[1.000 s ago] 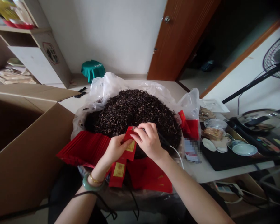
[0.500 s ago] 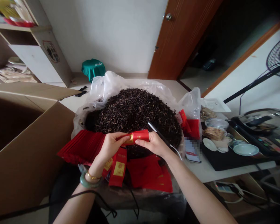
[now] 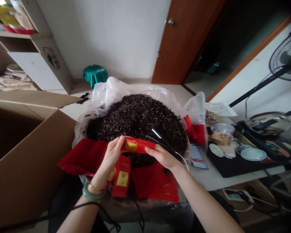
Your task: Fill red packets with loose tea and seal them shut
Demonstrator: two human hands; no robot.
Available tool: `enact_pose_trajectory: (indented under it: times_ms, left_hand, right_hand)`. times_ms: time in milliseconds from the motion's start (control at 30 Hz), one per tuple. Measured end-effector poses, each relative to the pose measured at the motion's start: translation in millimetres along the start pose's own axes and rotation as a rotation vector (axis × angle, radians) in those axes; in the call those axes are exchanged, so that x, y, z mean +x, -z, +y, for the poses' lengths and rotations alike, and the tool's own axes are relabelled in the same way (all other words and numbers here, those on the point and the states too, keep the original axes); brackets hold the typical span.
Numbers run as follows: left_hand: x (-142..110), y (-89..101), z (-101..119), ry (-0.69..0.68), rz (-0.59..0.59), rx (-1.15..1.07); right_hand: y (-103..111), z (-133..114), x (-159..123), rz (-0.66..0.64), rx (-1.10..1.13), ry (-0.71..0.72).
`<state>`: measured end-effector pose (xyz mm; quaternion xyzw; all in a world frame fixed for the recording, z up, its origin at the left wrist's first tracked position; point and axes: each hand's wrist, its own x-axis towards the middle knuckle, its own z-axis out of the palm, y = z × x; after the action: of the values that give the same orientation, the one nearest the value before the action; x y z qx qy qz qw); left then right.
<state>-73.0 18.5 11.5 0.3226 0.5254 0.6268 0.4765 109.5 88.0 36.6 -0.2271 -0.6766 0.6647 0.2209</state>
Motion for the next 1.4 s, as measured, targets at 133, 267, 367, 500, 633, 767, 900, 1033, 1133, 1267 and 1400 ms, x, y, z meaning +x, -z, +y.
enact_pose_trajectory:
  times_ms: [133, 267, 367, 500, 633, 767, 900, 1033, 1133, 1267, 1400]
  left_hand:
    - [-1, 2.3, 2, -0.028, -0.043, 0.115]
    - [-6, 1.2, 2, -0.323, -0.024, 0.545]
    - [-10, -3.9, 0, -0.708, -0.096, 1.085]
    - [-8, -10.6, -7, -0.864, -0.224, 1.394]
    - [-3, -10.9, -11, -0.797, -0.27, 1.277]
    - [-2, -9.2, -10, -0.762, -0.28, 1.143]
    - [-1, -7.0, -11, -0.765, -0.277, 1.095]
    - [1, -1.8, -12, -0.732, -0.263, 1.07]
    - [3, 2.8, -11, -0.683, -0.221, 1.026]
    - [4, 6.7, -9, -0.607, -0.18, 0.972]
    - [5, 8.8, -8, -0.57, -0.171, 0.947]
  right_hand:
    - [2, 15, 0, 0.045, 0.239, -0.055]
    - [1, 20, 0, 0.021, 0.295, -0.122]
    - [-1, 16, 1, 0.004, 0.225, -0.153]
    - [-7, 7, 3, -0.015, 0.046, -0.199]
    - [-13, -6, 6, -0.111, 0.001, -0.189]
    - [-18, -12, 11, -0.142, 0.032, -0.176]
    - [-20, -14, 14, -0.178, 0.094, -0.201]
    - [-12, -19, 8, -0.233, 0.197, -0.216]
    - [3, -21, -2, -0.095, 0.153, -0.228]
    - [14, -7, -10, 0.203, -0.178, -0.201]
    - [-2, 15, -1, -0.066, -0.861, -0.091]
